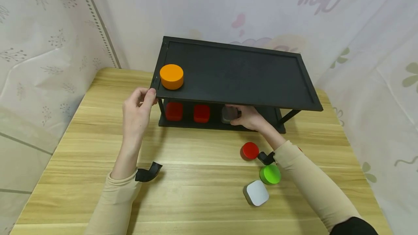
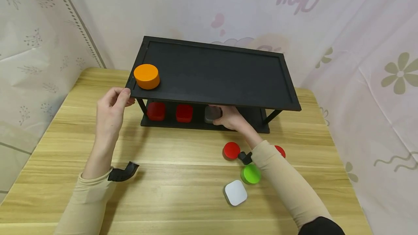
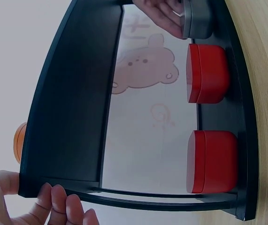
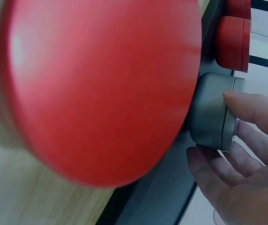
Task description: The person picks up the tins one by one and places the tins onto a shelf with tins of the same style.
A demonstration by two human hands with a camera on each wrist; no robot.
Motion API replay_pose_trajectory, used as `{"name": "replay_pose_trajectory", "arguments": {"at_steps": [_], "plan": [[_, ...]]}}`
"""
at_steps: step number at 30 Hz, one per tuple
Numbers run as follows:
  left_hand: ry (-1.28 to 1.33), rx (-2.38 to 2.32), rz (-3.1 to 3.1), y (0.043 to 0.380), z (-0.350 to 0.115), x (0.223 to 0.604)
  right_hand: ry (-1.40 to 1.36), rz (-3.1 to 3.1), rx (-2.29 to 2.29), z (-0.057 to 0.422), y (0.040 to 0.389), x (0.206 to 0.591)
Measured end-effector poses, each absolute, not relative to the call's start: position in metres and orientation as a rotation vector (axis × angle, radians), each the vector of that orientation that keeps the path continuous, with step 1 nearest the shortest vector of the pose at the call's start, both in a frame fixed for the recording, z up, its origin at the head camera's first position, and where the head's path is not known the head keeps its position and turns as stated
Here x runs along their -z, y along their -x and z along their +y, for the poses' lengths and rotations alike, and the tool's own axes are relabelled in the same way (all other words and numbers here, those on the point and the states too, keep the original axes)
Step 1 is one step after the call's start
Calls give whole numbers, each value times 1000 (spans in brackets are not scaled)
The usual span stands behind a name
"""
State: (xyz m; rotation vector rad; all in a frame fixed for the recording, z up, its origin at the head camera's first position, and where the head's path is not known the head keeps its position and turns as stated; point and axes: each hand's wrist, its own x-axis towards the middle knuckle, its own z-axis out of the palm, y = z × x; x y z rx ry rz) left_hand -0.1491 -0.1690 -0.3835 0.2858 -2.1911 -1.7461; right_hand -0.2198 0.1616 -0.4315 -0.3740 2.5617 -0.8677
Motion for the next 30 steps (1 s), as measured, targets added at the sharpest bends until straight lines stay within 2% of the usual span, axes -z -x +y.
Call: {"name": "replay_pose_trajectory", "arguments": {"at_steps": [19, 30], "plan": [[-293, 1759, -2185, 149, -167, 383, 383, 2544, 885, 166, 218, 431], [-316, 1753, -2194, 149, -168, 382, 176, 2553, 966, 179, 207, 416]]}}
